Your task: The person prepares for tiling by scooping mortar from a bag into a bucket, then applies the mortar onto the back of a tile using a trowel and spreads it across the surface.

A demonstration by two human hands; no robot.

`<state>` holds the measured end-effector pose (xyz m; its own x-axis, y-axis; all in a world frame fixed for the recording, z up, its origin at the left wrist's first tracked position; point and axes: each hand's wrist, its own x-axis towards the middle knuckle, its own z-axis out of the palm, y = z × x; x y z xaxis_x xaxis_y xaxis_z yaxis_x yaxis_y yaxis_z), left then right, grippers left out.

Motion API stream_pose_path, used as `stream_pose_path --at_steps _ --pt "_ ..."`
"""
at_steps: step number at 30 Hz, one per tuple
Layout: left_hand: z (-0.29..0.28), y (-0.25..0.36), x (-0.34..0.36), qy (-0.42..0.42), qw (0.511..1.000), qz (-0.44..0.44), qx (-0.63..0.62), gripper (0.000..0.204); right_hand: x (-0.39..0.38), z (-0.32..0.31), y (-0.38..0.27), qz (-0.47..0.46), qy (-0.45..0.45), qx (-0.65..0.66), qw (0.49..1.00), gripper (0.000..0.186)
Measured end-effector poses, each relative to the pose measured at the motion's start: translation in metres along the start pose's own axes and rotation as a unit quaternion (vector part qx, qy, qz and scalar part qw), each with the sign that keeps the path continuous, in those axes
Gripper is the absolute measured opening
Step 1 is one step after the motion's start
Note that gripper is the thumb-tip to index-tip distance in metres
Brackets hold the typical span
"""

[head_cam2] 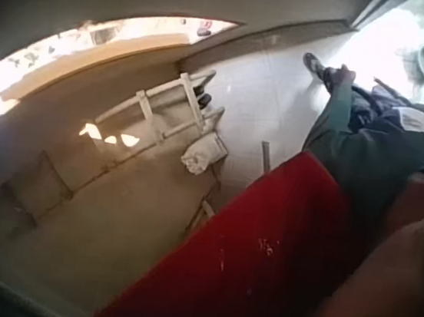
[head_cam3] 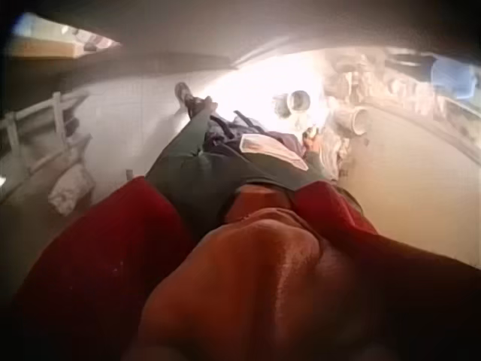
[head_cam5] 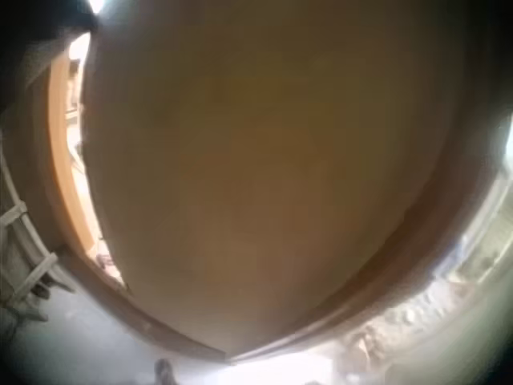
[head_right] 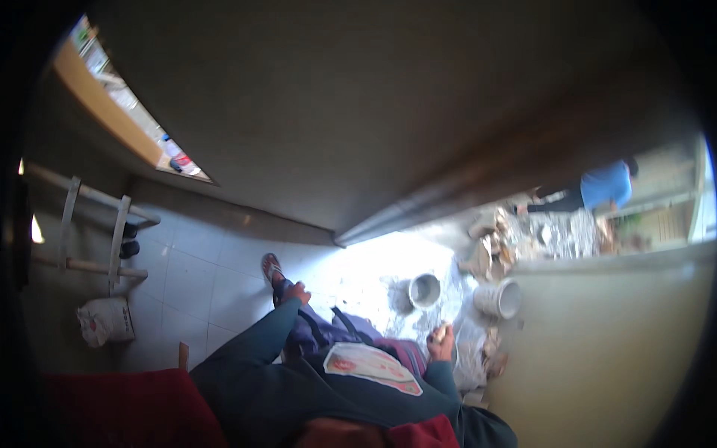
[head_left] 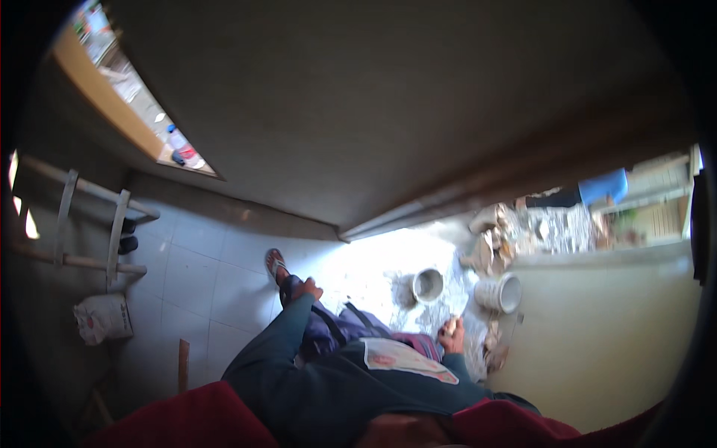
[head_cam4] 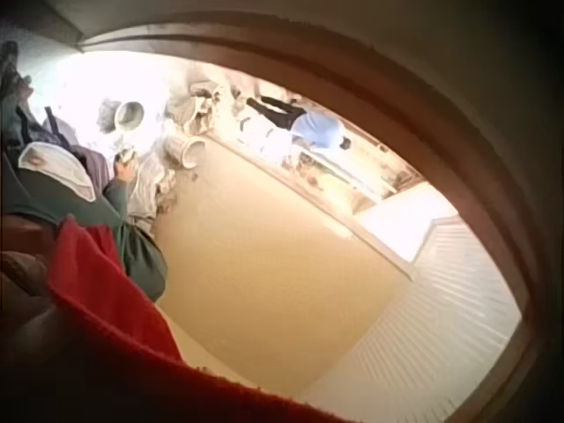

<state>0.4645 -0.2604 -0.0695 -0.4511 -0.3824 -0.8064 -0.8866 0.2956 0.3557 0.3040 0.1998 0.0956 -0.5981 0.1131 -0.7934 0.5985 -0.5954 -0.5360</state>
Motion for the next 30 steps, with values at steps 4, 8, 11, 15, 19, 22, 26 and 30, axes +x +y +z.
stream_pose_path --at_steps 4,8,11,15,19,22,26,30 --pt "0.007 0.018 0.010 0.060 0.995 0.079 -0.011 0.042 0.028 -0.031 0.014 0.087 -0.085 0.149 0.981 0.042" --pt "0.035 0.121 -0.027 0.071 0.976 0.204 -0.016 0.036 0.010 -0.105 -0.043 0.028 -0.127 0.145 0.981 0.036" --pt "0.067 0.164 -0.056 0.014 0.975 0.223 -0.007 0.037 -0.001 -0.177 -0.060 0.000 -0.086 0.118 0.989 0.033" --pt "0.078 0.161 -0.066 -0.033 0.980 0.197 0.012 0.037 -0.020 -0.209 -0.042 -0.033 0.049 0.158 0.986 0.038" --pt "0.064 0.146 -0.044 -0.081 0.980 0.165 0.081 0.037 -0.036 -0.206 -0.025 -0.028 0.201 0.137 0.970 0.049" --pt "0.078 0.174 -0.031 -0.112 0.972 0.149 0.143 0.033 -0.037 -0.227 -0.014 -0.041 0.245 0.146 0.958 0.042" --pt "0.095 0.229 0.008 -0.170 0.956 0.113 0.210 0.029 -0.015 -0.242 0.012 -0.015 0.295 0.164 0.941 0.034" --pt "0.112 0.277 0.075 -0.182 0.935 0.164 0.255 0.030 0.022 -0.242 0.027 0.023 0.318 0.156 0.935 0.036"
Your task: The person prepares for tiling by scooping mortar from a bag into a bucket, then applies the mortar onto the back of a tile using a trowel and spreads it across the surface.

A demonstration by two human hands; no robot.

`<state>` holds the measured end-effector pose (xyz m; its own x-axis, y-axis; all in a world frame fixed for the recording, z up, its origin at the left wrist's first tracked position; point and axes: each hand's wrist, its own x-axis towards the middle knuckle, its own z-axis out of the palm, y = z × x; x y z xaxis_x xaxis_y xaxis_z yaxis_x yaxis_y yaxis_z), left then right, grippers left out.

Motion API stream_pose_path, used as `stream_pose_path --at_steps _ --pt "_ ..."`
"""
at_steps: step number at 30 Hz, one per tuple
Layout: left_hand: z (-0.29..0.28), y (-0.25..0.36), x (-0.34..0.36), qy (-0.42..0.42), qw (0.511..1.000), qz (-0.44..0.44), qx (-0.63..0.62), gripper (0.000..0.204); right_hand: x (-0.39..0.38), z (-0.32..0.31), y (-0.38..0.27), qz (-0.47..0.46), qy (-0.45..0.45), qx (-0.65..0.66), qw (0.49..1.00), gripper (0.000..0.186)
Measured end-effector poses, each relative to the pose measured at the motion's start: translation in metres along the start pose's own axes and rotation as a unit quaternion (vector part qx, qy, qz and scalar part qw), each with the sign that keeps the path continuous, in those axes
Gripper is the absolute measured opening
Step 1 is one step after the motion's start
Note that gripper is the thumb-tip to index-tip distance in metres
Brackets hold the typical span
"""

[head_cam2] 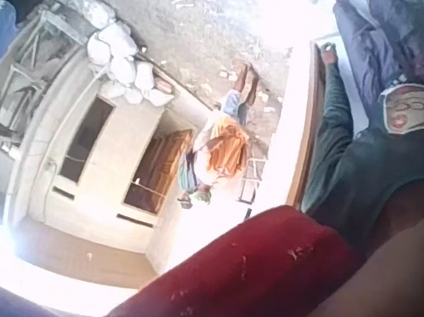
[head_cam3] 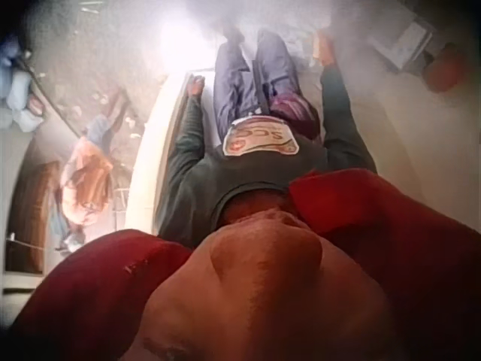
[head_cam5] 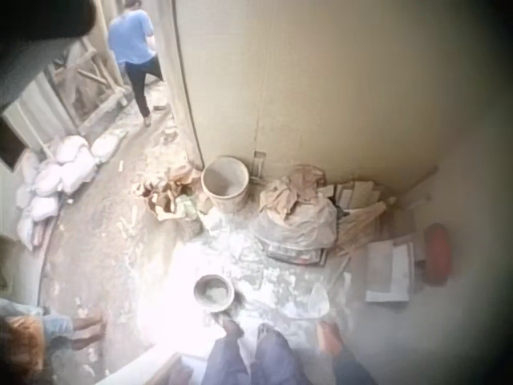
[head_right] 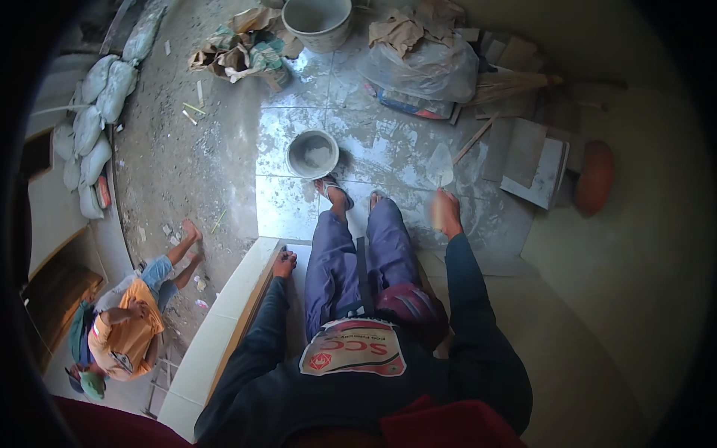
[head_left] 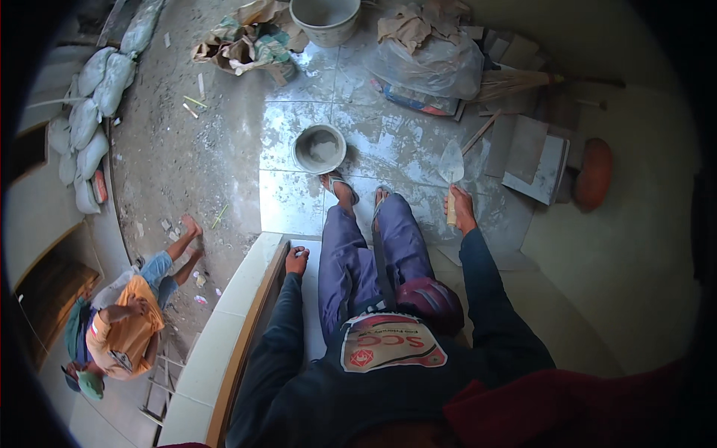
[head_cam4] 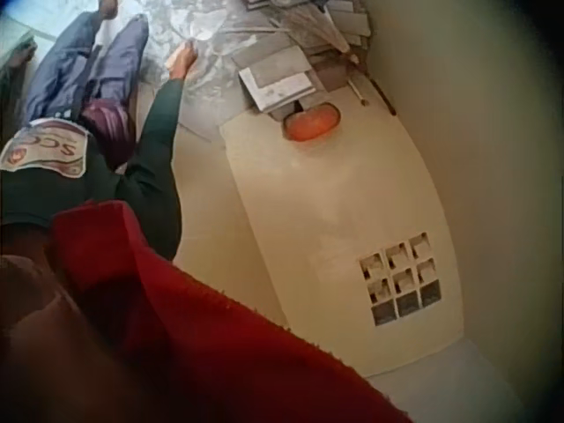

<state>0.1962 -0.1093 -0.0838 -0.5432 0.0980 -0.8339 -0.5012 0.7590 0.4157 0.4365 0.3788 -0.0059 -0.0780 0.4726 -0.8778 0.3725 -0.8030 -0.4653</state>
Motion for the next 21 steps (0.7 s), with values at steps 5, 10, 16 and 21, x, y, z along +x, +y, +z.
stream_pose_path --at_steps 5,10,16,21 --pt "0.042 0.109 0.032 -0.065 0.997 -0.016 -0.035 0.033 0.063 -0.030 0.042 0.047 0.060 -0.005 0.997 0.035" --pt "0.080 0.157 0.054 -0.052 0.998 -0.038 -0.012 0.030 0.150 -0.037 0.078 0.073 0.073 -0.059 0.993 0.032" --pt "0.131 0.130 0.072 -0.076 0.993 -0.054 0.074 0.030 0.231 -0.095 0.109 0.077 0.079 -0.018 0.994 0.029" --pt "0.171 0.125 0.068 -0.115 0.979 -0.024 0.167 0.033 0.249 -0.148 0.112 0.039 0.108 -0.039 0.993 0.031"
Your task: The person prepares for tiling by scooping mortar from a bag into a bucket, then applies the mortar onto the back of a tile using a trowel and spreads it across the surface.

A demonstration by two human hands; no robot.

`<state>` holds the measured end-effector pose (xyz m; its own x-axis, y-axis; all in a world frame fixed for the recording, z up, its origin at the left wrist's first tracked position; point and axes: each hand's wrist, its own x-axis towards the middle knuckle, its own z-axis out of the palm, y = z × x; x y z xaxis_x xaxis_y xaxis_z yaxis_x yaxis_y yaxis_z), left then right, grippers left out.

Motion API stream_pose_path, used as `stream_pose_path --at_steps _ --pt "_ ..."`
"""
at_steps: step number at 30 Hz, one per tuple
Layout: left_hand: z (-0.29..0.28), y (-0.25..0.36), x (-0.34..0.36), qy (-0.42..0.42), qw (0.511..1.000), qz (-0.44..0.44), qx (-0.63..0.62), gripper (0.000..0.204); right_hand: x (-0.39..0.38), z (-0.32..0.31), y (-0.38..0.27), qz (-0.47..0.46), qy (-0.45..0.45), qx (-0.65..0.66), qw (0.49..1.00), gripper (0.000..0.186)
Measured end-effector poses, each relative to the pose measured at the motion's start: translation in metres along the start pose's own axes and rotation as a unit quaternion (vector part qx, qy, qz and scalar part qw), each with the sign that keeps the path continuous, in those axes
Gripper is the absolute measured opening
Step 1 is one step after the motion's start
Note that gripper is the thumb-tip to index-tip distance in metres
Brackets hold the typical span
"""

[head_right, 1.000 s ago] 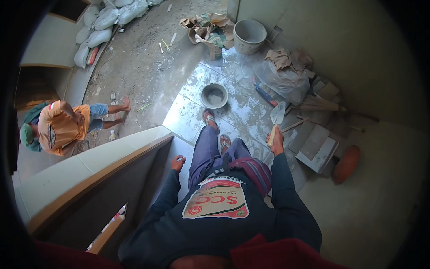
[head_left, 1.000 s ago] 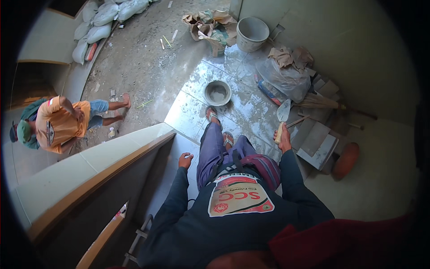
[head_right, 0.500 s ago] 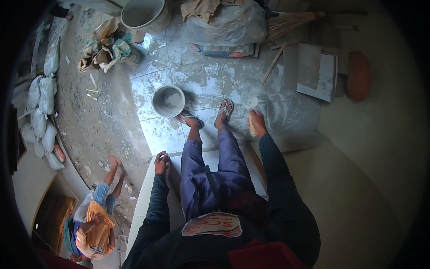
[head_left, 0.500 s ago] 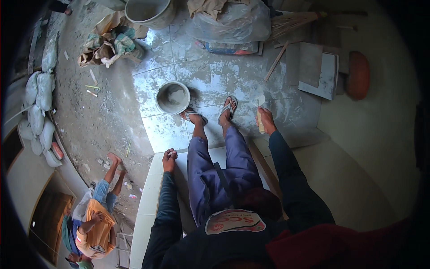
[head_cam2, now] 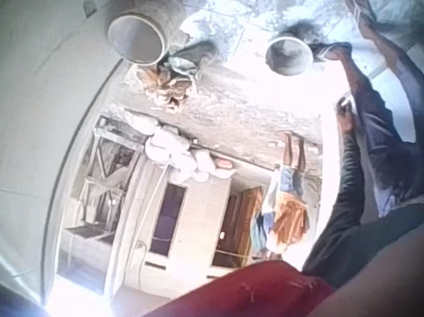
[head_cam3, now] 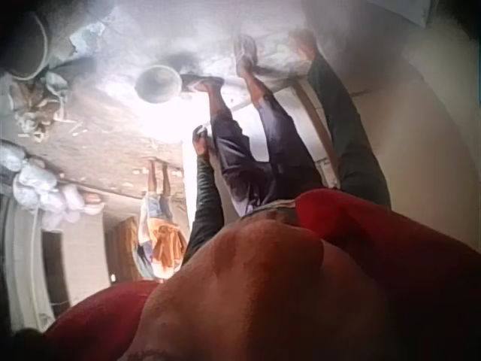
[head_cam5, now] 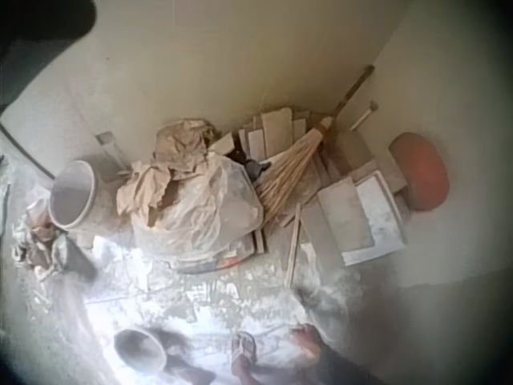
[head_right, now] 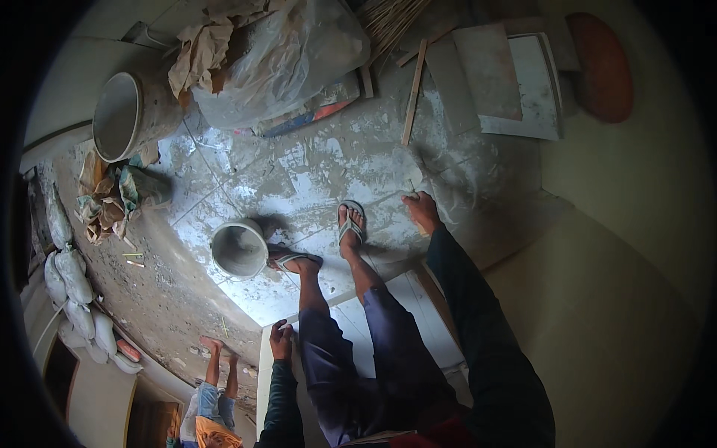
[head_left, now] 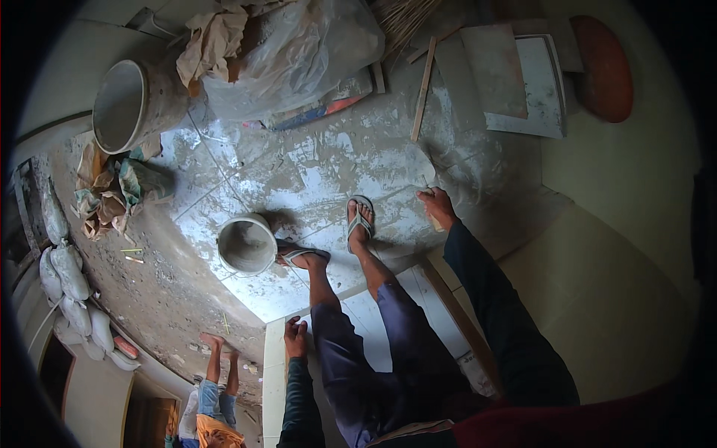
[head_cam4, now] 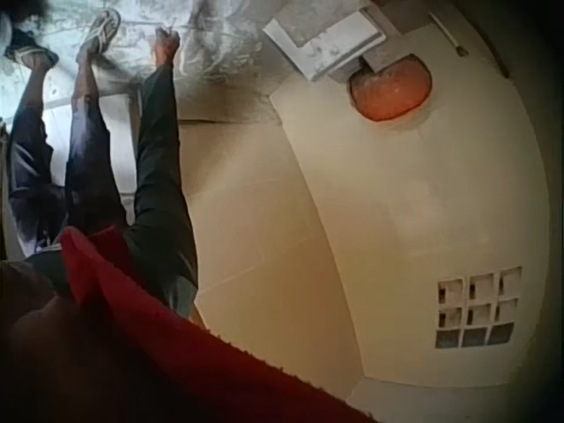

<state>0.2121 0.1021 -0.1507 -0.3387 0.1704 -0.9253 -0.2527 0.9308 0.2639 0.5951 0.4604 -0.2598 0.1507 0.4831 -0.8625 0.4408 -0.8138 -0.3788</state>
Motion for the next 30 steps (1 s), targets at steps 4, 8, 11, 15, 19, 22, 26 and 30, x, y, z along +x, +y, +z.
stream_pose_path --at_steps 4,8,11,15,19,22,26,30 --pt "0.011 0.055 -0.005 0.017 0.996 0.082 0.025 0.035 -0.027 0.010 -0.037 0.012 -0.052 0.036 0.998 0.029" --pt "0.035 0.136 0.015 -0.006 0.989 0.147 -0.020 0.035 -0.070 0.023 -0.096 -0.002 -0.097 0.014 0.995 0.031" --pt "0.049 0.221 0.049 -0.012 0.977 0.206 -0.054 0.037 -0.073 0.033 -0.147 -0.057 -0.102 -0.014 0.993 0.029" --pt "0.048 0.363 0.118 0.067 0.945 0.320 0.019 0.049 -0.026 0.054 -0.248 -0.145 -0.069 -0.036 0.986 0.033" --pt "0.046 0.505 0.200 0.237 0.840 0.466 0.142 0.070 0.066 0.083 -0.370 -0.292 0.028 -0.082 0.952 0.052" --pt "0.055 0.587 0.245 0.287 0.815 0.454 0.220 0.087 0.132 0.115 -0.449 -0.383 0.116 -0.116 0.909 0.067" --pt "0.101 0.649 0.269 0.294 0.759 0.428 0.394 0.083 0.201 0.141 -0.507 -0.388 0.240 -0.203 0.866 0.080" --pt "0.081 0.651 0.325 0.295 0.728 0.396 0.475 0.069 0.204 0.186 -0.533 -0.343 0.248 -0.364 0.830 0.087"
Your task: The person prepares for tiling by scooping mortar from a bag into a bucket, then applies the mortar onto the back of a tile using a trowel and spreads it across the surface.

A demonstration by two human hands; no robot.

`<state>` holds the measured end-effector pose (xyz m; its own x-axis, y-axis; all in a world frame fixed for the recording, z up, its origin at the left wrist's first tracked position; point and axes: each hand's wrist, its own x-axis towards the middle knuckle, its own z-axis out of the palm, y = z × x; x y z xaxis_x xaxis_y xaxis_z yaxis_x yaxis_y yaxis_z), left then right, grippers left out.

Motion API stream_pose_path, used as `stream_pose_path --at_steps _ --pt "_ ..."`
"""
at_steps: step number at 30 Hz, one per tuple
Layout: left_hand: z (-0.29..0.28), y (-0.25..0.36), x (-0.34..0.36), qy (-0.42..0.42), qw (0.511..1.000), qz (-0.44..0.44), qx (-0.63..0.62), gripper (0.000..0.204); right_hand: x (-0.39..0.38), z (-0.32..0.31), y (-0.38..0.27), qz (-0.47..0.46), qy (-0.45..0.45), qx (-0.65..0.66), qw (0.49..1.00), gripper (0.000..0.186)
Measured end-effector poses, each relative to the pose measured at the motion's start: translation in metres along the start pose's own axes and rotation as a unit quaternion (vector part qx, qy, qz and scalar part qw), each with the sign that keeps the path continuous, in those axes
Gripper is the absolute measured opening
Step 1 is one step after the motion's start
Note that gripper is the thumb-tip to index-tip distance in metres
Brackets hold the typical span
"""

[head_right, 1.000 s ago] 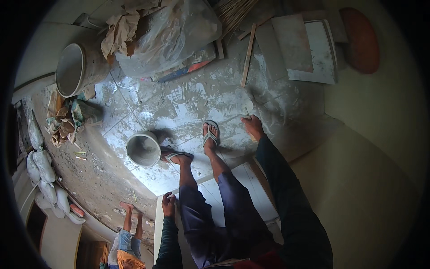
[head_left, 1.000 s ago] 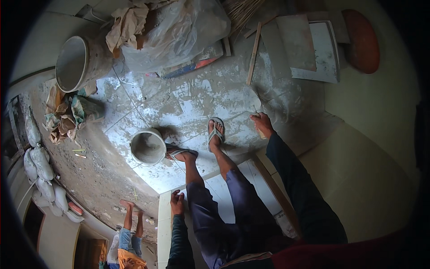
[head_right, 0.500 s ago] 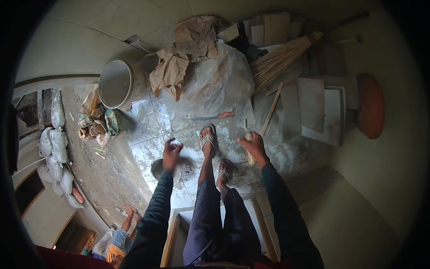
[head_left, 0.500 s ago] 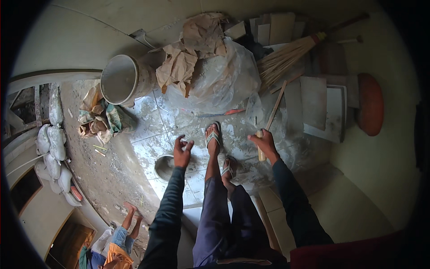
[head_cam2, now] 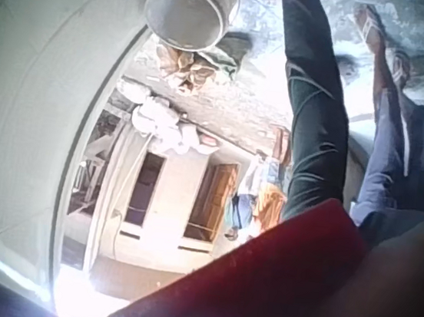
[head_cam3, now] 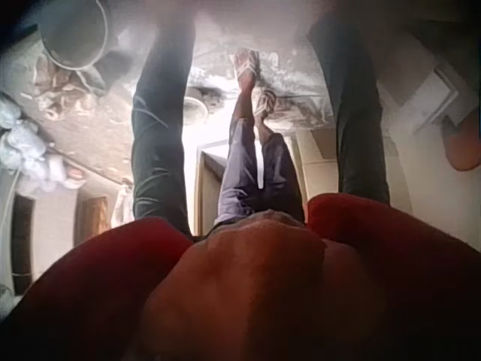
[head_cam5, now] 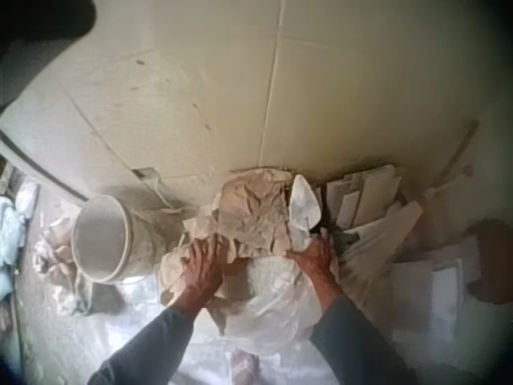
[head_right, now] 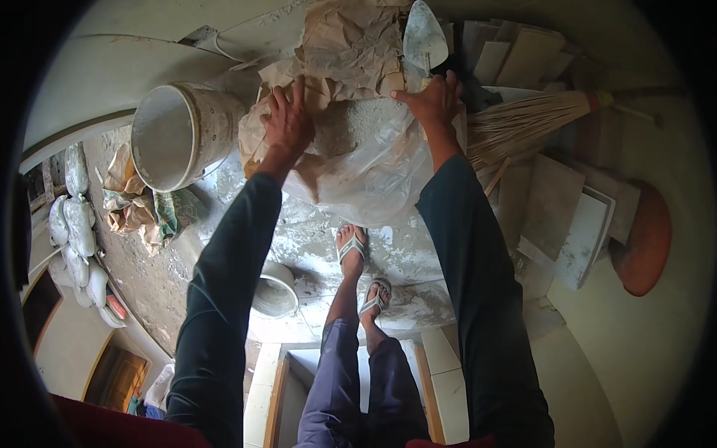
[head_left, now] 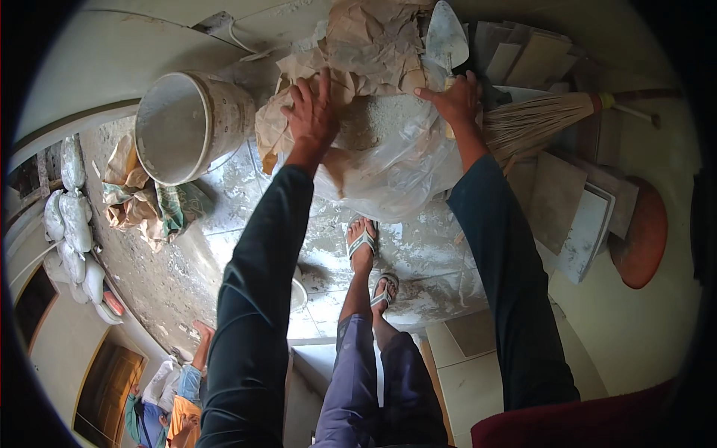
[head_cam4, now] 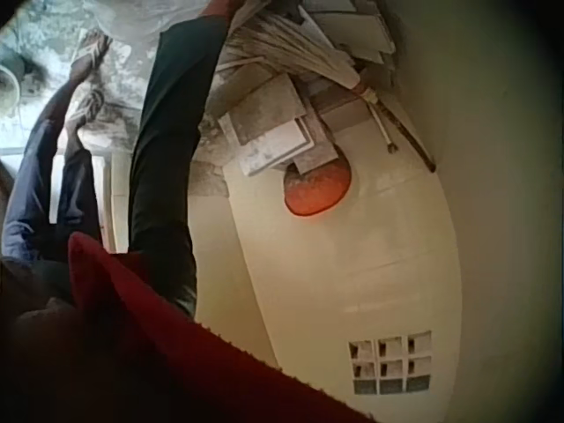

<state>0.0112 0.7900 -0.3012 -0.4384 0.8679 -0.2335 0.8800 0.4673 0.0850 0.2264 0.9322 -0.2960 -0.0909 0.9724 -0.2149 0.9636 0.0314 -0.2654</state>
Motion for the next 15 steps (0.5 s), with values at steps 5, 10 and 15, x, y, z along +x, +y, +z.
stream_pose_path --at_steps 5,10,15 --pt "-0.038 -0.023 0.055 -0.050 0.995 0.017 -0.090 0.048 0.011 -0.002 0.027 0.100 -0.184 0.143 0.967 0.073" --pt "-0.097 0.007 0.099 -0.069 0.993 0.084 -0.056 0.031 0.012 0.003 0.046 0.042 -0.110 0.115 0.986 0.070" --pt "-0.148 0.049 0.107 -0.069 0.991 0.096 -0.062 0.038 -0.006 -0.007 0.004 -0.086 0.080 0.045 0.992 0.072"
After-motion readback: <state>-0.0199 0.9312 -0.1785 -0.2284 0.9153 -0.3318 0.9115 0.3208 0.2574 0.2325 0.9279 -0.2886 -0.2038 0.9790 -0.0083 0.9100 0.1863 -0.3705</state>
